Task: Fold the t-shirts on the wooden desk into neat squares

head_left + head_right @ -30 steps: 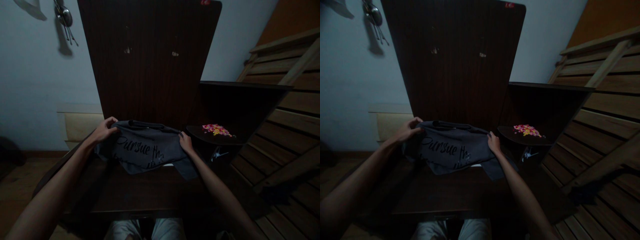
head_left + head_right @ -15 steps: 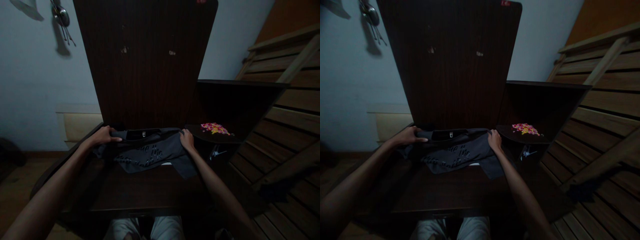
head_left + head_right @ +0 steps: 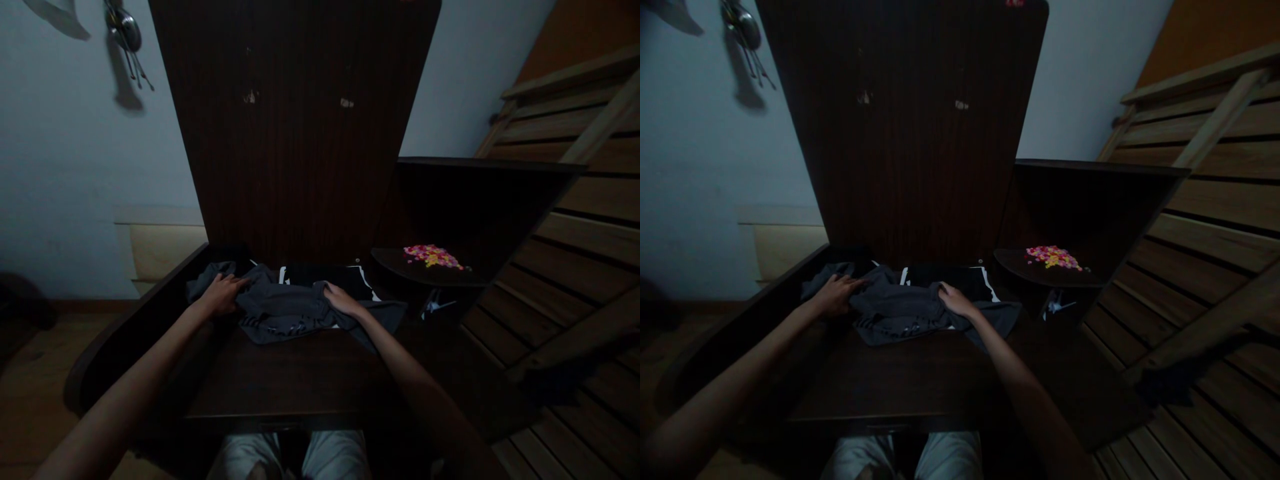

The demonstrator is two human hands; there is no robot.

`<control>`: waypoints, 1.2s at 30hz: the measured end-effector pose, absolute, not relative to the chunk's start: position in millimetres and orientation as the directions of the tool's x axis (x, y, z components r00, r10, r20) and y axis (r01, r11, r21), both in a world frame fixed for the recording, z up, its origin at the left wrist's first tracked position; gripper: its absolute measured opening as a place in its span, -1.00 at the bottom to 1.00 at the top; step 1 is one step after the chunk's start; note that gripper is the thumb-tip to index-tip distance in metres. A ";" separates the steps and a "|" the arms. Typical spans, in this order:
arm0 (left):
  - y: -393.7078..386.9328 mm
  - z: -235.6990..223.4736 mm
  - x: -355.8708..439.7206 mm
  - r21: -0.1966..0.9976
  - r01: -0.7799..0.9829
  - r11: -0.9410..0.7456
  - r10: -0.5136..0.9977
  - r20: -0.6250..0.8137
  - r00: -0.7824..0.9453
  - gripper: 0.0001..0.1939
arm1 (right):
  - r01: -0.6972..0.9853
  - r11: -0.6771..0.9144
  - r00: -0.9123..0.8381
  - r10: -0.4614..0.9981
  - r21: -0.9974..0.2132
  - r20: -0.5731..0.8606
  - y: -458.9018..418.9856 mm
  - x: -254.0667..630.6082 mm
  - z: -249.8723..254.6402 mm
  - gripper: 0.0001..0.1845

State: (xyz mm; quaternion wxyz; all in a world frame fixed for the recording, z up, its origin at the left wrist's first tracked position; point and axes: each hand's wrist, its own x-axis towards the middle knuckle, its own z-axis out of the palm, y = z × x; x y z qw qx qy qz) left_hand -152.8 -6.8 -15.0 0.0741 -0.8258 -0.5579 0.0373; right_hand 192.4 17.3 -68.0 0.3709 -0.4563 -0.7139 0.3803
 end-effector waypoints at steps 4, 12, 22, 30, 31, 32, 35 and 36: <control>-11.9 0.9 -138.6 -0.104 0.953 -0.284 0.958 0.007 0.286 -0.63 | 0.448 0.249 -0.235 0.960 -0.859 0.155 20.0 189.6 -69.2 -0.60; -37.8 48.5 -143.5 0.667 0.737 -0.108 0.879 -0.281 0.384 -0.93 | 0.488 0.152 -0.003 0.985 -0.859 0.173 37.3 228.8 -55.1 -0.34; -36.2 47.5 -153.2 0.803 0.580 0.139 0.942 -0.289 0.174 -0.51 | 0.567 0.235 0.227 0.877 -0.790 0.424 35.9 280.6 -30.6 -0.39; -20.2 4.2 -151.4 0.660 0.740 -0.130 0.965 -0.086 0.246 -0.41 | 0.555 0.213 -0.044 0.973 -0.804 0.227 24.9 263.1 -41.6 -0.43; -23.5 -2.4 -147.2 0.648 0.742 -0.175 0.952 -0.080 0.295 -0.41 | 0.526 0.213 -0.118 0.977 -0.824 0.178 23.7 258.4 -45.5 -0.39; -27.0 -8.6 -142.9 0.636 0.739 -0.222 0.936 -0.073 0.344 -0.40 | 0.495 0.217 -0.191 0.972 -0.841 0.139 22.4 253.5 -49.5 -0.36; -35.7 -22.4 -132.6 0.589 0.741 -0.322 0.890 -0.078 0.449 -0.46 | 0.438 0.237 -0.331 0.939 -0.867 0.090 19.6 240.9 -59.8 -0.28; -37.5 -24.8 -130.8 0.577 0.747 -0.331 0.877 -0.104 0.469 -0.51 | 0.435 0.244 -0.344 0.935 -0.867 0.091 19.4 237.9 -62.4 -0.26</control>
